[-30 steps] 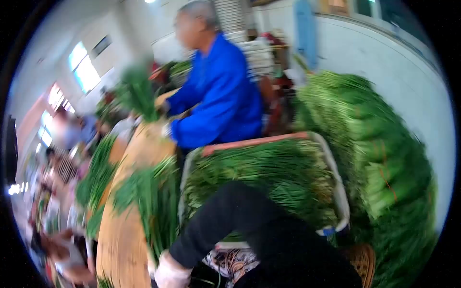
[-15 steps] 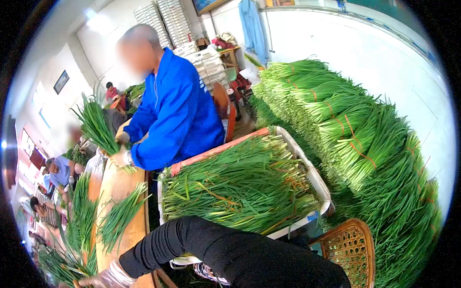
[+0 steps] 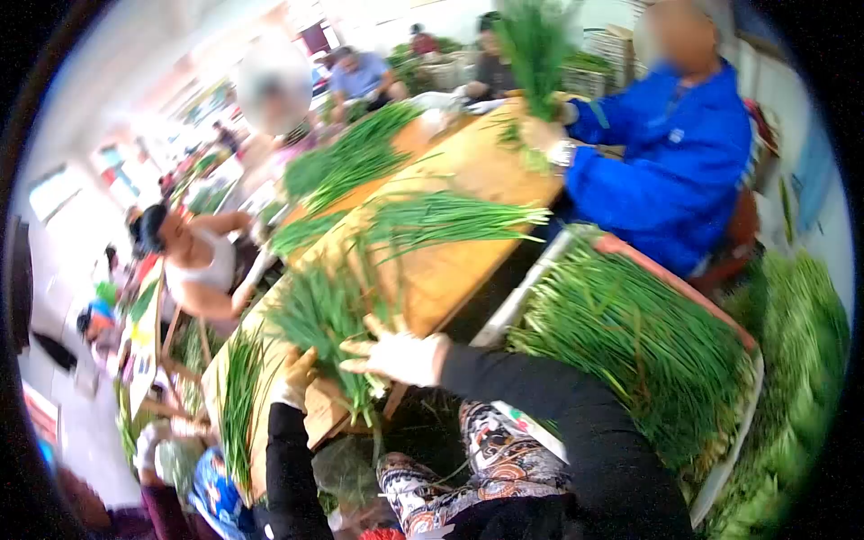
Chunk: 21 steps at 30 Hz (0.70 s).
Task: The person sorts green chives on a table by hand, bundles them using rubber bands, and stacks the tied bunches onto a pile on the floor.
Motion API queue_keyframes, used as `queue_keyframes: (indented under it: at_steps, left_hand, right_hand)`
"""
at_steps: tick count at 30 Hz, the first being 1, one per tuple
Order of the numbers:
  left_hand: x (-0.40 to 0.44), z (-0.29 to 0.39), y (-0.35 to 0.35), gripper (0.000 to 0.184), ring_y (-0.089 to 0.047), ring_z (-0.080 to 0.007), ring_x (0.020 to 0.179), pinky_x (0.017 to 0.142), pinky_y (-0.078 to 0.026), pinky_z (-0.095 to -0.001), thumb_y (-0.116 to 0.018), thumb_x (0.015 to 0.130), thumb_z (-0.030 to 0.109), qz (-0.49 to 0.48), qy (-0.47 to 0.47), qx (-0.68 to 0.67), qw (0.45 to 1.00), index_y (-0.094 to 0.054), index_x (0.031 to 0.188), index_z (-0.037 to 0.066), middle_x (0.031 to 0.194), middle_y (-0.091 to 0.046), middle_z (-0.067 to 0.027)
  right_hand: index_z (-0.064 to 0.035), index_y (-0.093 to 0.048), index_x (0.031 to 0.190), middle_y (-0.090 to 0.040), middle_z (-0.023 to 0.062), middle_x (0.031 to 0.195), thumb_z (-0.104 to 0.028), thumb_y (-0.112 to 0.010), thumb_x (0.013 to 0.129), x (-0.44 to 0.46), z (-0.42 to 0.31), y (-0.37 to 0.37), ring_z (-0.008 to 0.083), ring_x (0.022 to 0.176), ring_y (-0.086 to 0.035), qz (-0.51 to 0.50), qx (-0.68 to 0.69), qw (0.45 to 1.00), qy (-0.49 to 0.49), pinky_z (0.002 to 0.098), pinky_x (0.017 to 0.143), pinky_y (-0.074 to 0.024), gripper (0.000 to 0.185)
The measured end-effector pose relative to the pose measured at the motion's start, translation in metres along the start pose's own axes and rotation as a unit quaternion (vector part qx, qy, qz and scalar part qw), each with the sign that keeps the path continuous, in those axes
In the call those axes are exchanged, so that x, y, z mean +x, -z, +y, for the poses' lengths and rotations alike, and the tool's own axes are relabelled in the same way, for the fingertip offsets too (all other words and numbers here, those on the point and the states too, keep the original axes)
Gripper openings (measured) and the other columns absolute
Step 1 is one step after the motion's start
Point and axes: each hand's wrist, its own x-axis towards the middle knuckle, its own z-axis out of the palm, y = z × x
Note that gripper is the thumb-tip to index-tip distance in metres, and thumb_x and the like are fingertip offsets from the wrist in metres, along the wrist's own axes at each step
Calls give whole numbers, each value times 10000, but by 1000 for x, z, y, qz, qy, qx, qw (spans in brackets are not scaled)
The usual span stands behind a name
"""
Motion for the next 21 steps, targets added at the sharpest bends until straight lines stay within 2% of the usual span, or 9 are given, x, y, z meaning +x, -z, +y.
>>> queue_keyframes:
  at_steps: [2, 4, 6, 7, 11, 13, 17, 19, 21]
  left_hand:
    - [-7, 5, 30, 458, -543, -178, 815, 691, -447, -293, -607, 795, 196, 5, 93, -34, 995, -406, 1171, 26, 971, -553, -74]
    - [-13, 16, 56, 530, -543, -178, 812, 665, -454, -303, -606, 804, 243, -9, 190, -58, 980, -350, 1225, 46, 990, -535, -67]
    - [-22, 15, 70, 562, -532, -174, 812, 635, -467, -296, -575, 819, 288, 58, 182, -25, 981, -315, 1245, 28, 973, -527, -83]
    - [-26, 17, 76, 546, -528, -188, 834, 666, -466, -344, -553, 828, 334, 97, 190, -37, 976, -331, 1229, 38, 968, -529, -83]
    - [-22, 13, 58, 481, -523, -225, 827, 754, -414, -484, -563, 794, 427, 86, 198, -190, 958, -431, 1170, 157, 833, -511, -19]
    - [-18, 47, 17, 1029, -112, -368, 1282, 990, -240, -507, -612, 632, 630, 42, 227, -169, 958, -107, 1367, 117, 1394, -38, -238]
    - [5, 43, -24, 1014, -266, -288, 1243, 965, -300, -413, -666, 614, 586, 76, 216, -170, 959, -239, 1316, -8, 1341, -265, -227]
    - [28, 10, -29, 780, -431, -223, 1125, 903, -378, -334, -681, 679, 465, 94, 266, -209, 936, -396, 1246, 11, 1212, -467, -164]
    - [11, 21, -30, 432, -518, -162, 1003, 837, -423, -261, -615, 797, 240, 13, 234, -236, 943, -506, 1150, 18, 1121, -550, -76]
  right_hand:
    - [-227, -283, 1329, -111, 18, 1432, -55, -505, 741, -18, 6, 43, 458, 1257, -119, -83, 98, 992, 11, 635, 973, -122, 651]
    - [-169, -468, 1224, -215, 77, 1404, -94, -599, 712, -26, 52, 50, 313, 1278, -201, -97, 426, 880, 184, 397, 1035, -198, 534]
    - [-113, -549, 1133, -502, 83, 1204, -229, -607, 776, -36, 84, 58, 198, 1130, -434, -76, 623, 776, 62, 340, 960, -312, 379]
    - [-76, -588, 1061, -584, 48, 1077, -290, -578, 801, -38, 105, 52, 140, 1011, -518, -37, 619, 779, -99, 298, 853, -401, 337]
    - [-16, -410, 1213, -599, 129, 886, -510, -456, 825, 19, 203, -80, 154, 839, -560, 53, 672, 617, -407, 284, 736, -452, 629]
    - [25, -366, 1233, -551, 201, 1039, -616, -441, 772, 47, 154, -65, 235, 978, -527, 121, 662, 619, -404, 353, 817, -422, 792]
    - [63, -288, 1267, -384, 249, 1260, -673, -487, 703, 98, 70, -30, 339, 1172, -377, 13, 564, 772, -292, 397, 958, -298, 949]
    - [77, -351, 1223, -435, 231, 1220, -545, -639, 673, 130, 43, -58, 317, 1141, -410, -32, 534, 793, -291, 381, 952, -307, 879]
    - [55, -393, 1199, -477, 214, 1169, -386, -772, 578, 112, 16, -45, 305, 1108, -435, 36, 643, 734, -215, 372, 950, -310, 852]
